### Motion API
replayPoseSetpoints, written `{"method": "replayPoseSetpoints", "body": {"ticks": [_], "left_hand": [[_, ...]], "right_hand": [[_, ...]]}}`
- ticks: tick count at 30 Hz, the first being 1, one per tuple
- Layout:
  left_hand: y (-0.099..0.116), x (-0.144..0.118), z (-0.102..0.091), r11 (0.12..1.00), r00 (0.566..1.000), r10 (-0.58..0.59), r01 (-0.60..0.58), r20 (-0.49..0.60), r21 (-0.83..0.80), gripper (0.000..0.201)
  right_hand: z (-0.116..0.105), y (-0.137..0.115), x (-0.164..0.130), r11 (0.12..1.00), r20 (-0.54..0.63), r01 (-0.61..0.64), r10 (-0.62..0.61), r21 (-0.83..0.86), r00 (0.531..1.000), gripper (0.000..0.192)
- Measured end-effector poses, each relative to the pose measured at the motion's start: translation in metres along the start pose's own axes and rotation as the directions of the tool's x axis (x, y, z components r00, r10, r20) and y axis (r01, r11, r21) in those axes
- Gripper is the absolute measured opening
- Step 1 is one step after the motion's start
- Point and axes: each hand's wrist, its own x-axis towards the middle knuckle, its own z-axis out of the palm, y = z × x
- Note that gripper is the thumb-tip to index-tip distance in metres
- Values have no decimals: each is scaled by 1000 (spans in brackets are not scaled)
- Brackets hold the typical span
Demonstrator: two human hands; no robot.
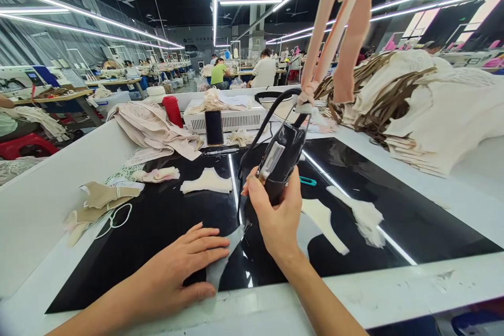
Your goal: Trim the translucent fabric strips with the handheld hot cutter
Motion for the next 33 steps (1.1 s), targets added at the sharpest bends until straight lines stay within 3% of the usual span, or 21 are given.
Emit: {"method": "replayPoseSetpoints", "body": {"ticks": [4,7,10,14,16,19,22,23,24,25,26,28,30,33], "left_hand": [[-4,-3,4,1000,996,-11,10,-90,-16,50],[-8,-2,10,994,966,-101,105,-237,4,37],[-13,1,16,983,938,-172,181,-302,4,29],[-15,6,19,983,933,-182,176,-310,-48,12],[-15,7,20,984,925,-176,153,-336,-93,12],[-14,8,20,980,913,-173,120,-369,-161,15],[-12,8,18,962,904,-198,106,-379,-251,15],[-11,8,17,951,900,-219,110,-378,-289,13],[-10,8,16,936,897,-245,119,-368,-331,10],[-9,9,15,915,895,-271,126,-353,-384,9],[-8,9,13,889,895,-294,127,-335,-440,8],[-6,9,10,833,897,-320,112,-306,-542,8],[-7,10,8,789,898,-322,79,-301,-609,10],[-11,11,5,752,890,-332,48,-314,-658,19]], "right_hand": [[-4,0,-1,1000,12,16,-15,-16,1000,26],[-9,-3,0,999,59,35,-33,-41,998,27],[-18,-6,3,995,125,60,-50,-83,991,26],[-34,-10,9,925,159,144,-92,-351,983,32],[-41,-13,11,879,110,153,-115,-452,987,44],[-47,-20,9,892,-46,187,-225,-411,973,60],[-50,-30,0,843,-167,324,-426,-429,889,44],[-50,-32,-4,800,-112,375,-475,-469,873,34],[-50,-32,-9,749,29,442,-494,-495,869,25],[-48,-31,-13,708,252,512,-447,-487,858,22],[-45,-28,-18,666,474,612,-412,-426,778,24],[-36,-20,-27,655,716,674,-283,-341,638,32],[-26,-10,-34,728,781,596,-135,-339,609,30],[-16,0,-41,828,768,317,197,-463,610,14]]}}
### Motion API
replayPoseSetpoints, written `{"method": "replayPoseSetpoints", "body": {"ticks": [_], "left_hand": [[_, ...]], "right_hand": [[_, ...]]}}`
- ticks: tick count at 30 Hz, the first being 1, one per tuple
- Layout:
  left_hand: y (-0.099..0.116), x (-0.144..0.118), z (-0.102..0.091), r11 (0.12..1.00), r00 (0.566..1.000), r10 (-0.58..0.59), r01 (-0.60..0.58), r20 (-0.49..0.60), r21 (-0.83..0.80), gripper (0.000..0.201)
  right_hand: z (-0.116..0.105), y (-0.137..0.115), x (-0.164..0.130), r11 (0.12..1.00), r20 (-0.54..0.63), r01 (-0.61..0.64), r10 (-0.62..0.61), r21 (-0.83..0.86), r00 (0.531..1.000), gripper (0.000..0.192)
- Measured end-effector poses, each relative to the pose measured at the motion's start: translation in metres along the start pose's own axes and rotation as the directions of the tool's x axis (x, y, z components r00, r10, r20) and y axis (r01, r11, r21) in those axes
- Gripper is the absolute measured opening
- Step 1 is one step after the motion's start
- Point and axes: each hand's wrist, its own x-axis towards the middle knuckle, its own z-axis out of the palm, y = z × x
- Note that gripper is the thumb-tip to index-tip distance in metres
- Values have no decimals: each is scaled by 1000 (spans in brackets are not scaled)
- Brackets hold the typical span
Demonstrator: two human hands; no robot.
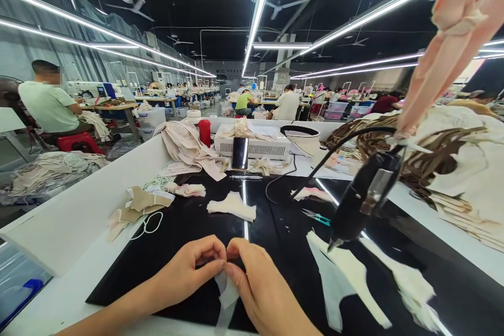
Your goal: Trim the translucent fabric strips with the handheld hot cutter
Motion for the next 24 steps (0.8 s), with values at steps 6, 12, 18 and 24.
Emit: {"method": "replayPoseSetpoints", "body": {"ticks": [6,12,18,24], "left_hand": [[-6,10,-10,997,999,-25,22,-34,-80,22],[-4,18,-18,996,998,-52,48,-48,-78,23],[7,23,-29,997,997,-69,67,-31,-40,27],[2,31,-34,987,990,-138,134,-38,-89,42]], "right_hand": [[7,6,13,955,117,-224,204,196,972,18],[11,9,27,867,123,-370,349,334,929,25],[19,9,34,839,173,-385,344,385,923,27],[19,20,37,838,167,-365,325,405,931,16]]}}
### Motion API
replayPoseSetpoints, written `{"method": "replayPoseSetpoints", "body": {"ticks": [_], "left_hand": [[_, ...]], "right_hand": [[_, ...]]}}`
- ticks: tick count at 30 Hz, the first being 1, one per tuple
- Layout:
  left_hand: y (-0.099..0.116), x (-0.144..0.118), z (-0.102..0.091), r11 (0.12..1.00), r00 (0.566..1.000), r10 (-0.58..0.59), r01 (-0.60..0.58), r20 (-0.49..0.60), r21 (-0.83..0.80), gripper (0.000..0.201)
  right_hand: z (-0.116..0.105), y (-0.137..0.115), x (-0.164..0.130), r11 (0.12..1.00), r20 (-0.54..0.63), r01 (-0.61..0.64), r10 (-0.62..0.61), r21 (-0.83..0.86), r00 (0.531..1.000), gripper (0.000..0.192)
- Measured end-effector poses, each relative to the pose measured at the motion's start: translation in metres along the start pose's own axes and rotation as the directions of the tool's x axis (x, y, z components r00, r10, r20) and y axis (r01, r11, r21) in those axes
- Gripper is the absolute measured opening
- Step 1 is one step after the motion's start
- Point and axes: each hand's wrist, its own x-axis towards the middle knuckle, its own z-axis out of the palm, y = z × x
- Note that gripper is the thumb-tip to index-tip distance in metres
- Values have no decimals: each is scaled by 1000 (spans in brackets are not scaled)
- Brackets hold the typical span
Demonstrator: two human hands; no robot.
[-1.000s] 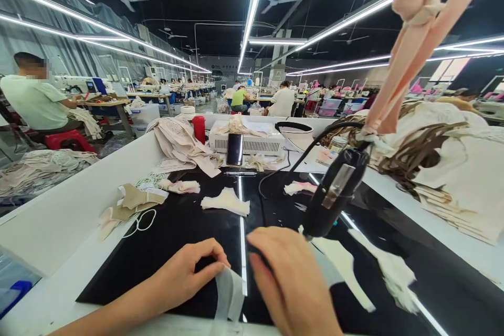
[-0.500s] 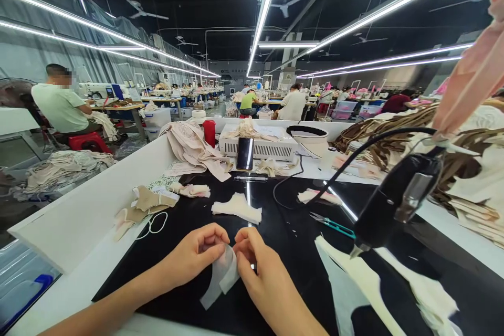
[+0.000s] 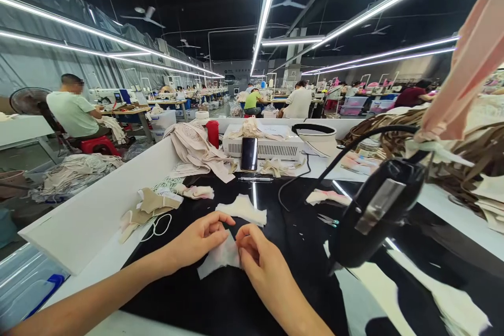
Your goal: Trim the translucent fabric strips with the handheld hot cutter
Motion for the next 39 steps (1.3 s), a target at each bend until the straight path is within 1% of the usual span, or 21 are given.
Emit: {"method": "replayPoseSetpoints", "body": {"ticks": [3,4,6,9,14,17,19,22,24,26,28,32,33,36,39], "left_hand": [[-7,0,2,994,995,-87,90,47,-64,64],[-8,0,3,990,992,-112,117,63,-78,70],[-10,-1,3,985,987,-143,150,74,-90,74],[-12,-2,2,985,987,-153,156,43,-77,69],[-14,-1,-5,992,992,-125,126,-31,21,50],[-11,6,-11,990,995,-75,82,-64,114,41],[-5,16,-17,980,996,-11,28,-86,199,35],[7,40,-26,931,986,112,-61,-124,359,24],[14,58,-30,882,977,169,-91,-131,462,17],[18,74,-33,827,973,195,-95,-125,554,13],[17,85,-33,770,976,193,-86,-104,632,14],[8,93,-30,676,982,179,-82,-55,732,33],[5,93,-29,659,983,180,-85,-47,748,35],[-2,92,-27,618,981,190,-97,-29,781,35],[-7,92,-27,591,978,207,-113,-15,799,33]], "right_hand": [[-3,2,3,1000,7,-15,15,26,1000,20],[-4,2,3,999,4,-23,23,31,1000,23],[-6,4,5,999,-5,-35,35,28,999,26],[-7,9,5,999,-24,-42,42,-12,999,28],[-6,16,6,994,-52,-10,5,-112,999,29],[-9,17,12,982,-108,24,-45,-185,993,33],[-14,17,21,967,-157,52,-94,-250,983,33],[-24,16,42,927,-215,85,-173,-367,961,32],[-29,18,58,887,-235,87,-213,-453,948,29],[-34,21,72,838,-234,79,-240,-539,942,23],[-36,26,82,786,-215,69,-252,-615,944,18],[-38,37,87,693,-162,57,-246,-719,956,19],[-38,39,87,674,-149,59,-247,-736,958,19],[-37,44,86,632,-120,71,-254,-771,960,20],[-35,48,86,613,-110,81,-267,-786,957,19]]}}
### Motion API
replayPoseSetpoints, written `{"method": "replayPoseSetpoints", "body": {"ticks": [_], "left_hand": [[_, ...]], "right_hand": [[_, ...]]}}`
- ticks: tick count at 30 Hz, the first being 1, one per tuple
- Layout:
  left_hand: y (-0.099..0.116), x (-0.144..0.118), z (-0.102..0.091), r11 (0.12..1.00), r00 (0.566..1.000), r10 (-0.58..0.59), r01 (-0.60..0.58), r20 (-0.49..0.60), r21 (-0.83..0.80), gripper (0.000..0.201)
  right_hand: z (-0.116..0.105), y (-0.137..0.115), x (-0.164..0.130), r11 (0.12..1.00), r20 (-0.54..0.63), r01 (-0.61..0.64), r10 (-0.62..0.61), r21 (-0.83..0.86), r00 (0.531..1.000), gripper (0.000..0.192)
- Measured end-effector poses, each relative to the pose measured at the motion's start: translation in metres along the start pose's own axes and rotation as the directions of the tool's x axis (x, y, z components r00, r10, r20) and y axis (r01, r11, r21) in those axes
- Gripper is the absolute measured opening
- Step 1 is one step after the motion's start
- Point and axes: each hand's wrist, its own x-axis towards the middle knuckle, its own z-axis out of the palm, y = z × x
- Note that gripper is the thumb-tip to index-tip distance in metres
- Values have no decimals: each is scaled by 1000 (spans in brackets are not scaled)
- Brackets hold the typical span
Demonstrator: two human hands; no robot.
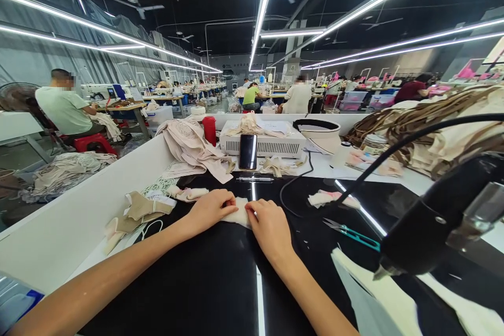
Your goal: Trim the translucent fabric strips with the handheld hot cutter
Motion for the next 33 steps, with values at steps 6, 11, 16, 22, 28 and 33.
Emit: {"method": "replayPoseSetpoints", "body": {"ticks": [6,11,16,22,28,33], "left_hand": [[-2,-10,-1,999,997,30,-32,-65,-40,21],[-8,-22,-5,993,997,82,-82,4,-90,58],[-12,-26,-3,991,996,82,-78,32,-107,51],[-13,-26,2,991,998,58,-56,11,-118,38],[-12,-26,4,991,999,36,-38,-16,-129,31],[-11,-25,5,991,999,19,-22,-27,-135,27]], "right_hand": [[2,-1,-4,999,-66,3,0,43,998,27],[6,-1,-12,996,-45,-25,29,81,999,65],[9,-2,-16,995,2,-45,45,88,999,71],[3,-4,-15,996,21,-25,23,85,1000,60],[1,-1,-16,998,13,-12,11,68,1000,54],[2,4,-15,998,10,-8,7,70,1000,41]]}}
